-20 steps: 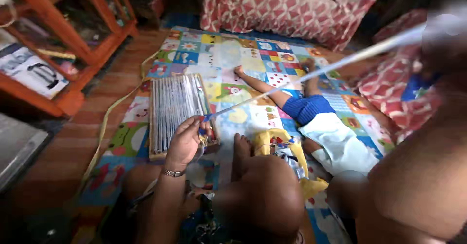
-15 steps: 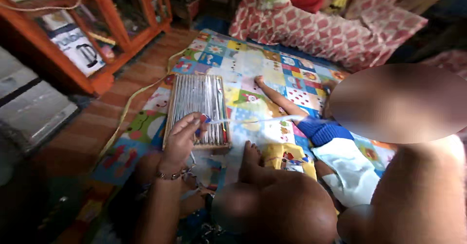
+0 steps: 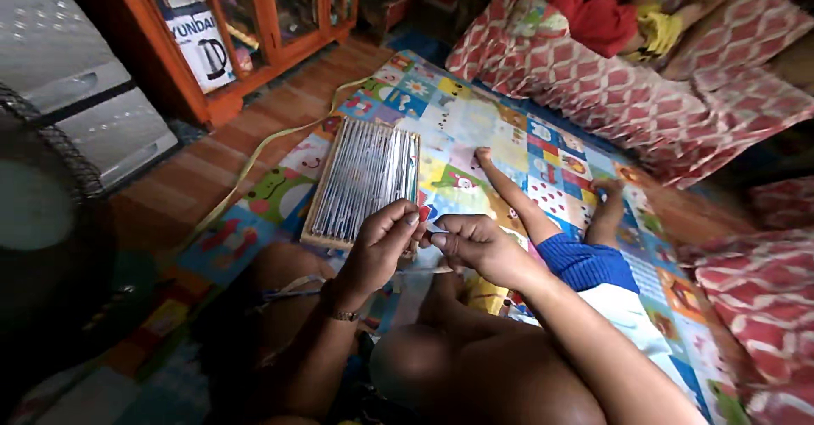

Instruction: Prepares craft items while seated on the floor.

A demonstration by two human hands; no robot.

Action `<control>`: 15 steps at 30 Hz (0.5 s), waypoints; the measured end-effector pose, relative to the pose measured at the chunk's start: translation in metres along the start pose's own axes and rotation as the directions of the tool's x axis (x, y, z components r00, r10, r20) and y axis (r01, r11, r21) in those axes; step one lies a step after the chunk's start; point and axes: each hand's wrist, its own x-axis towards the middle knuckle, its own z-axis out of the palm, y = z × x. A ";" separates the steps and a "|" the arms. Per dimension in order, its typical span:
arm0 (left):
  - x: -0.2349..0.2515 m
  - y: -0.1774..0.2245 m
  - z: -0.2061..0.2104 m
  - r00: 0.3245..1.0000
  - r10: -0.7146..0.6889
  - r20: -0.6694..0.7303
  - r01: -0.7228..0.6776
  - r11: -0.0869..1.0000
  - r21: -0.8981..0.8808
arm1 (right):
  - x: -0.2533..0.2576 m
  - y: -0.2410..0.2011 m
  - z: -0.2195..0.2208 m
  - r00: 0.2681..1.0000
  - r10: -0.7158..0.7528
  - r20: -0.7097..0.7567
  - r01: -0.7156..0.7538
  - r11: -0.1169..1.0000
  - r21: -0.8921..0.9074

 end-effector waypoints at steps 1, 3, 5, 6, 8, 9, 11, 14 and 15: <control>-0.001 -0.002 0.001 0.999 -0.015 -0.032 0.015 1.000 -0.014 | 0.000 0.001 0.000 1.000 0.007 0.005 -0.007 1.000 0.008; -0.003 -0.005 0.006 0.995 -0.053 -0.090 0.050 0.998 -0.037 | 0.002 0.002 0.000 1.000 0.029 -0.003 -0.028 0.997 0.075; -0.004 -0.006 0.010 0.984 -0.099 -0.149 0.088 0.993 -0.079 | 0.004 0.004 0.000 0.998 0.048 -0.042 -0.040 0.984 0.174; -0.004 -0.007 0.012 0.978 -0.118 -0.174 0.100 0.989 -0.107 | 0.004 0.005 0.000 0.995 0.053 -0.080 -0.036 0.978 0.204; -0.003 -0.007 0.017 0.966 -0.147 -0.215 0.112 0.980 -0.167 | 0.006 0.008 0.001 0.980 0.058 -0.192 -0.013 0.974 0.228; -0.002 -0.007 0.020 0.957 -0.161 -0.243 0.114 0.974 -0.195 | 0.007 0.009 0.001 0.965 0.062 -0.255 -0.001 0.972 0.235; -0.001 -0.007 0.026 0.941 -0.167 -0.294 0.100 0.968 -0.230 | 0.010 0.010 0.002 0.926 0.071 -0.370 0.017 0.973 0.229; -0.003 -0.010 0.036 0.919 -0.110 -0.378 0.036 0.979 -0.199 | 0.014 0.008 0.008 0.902 0.052 -0.428 0.042 0.977 0.207; -0.003 -0.012 0.038 0.911 -0.084 -0.403 0.014 0.985 -0.173 | 0.015 0.006 0.011 0.903 0.031 -0.428 0.054 0.981 0.187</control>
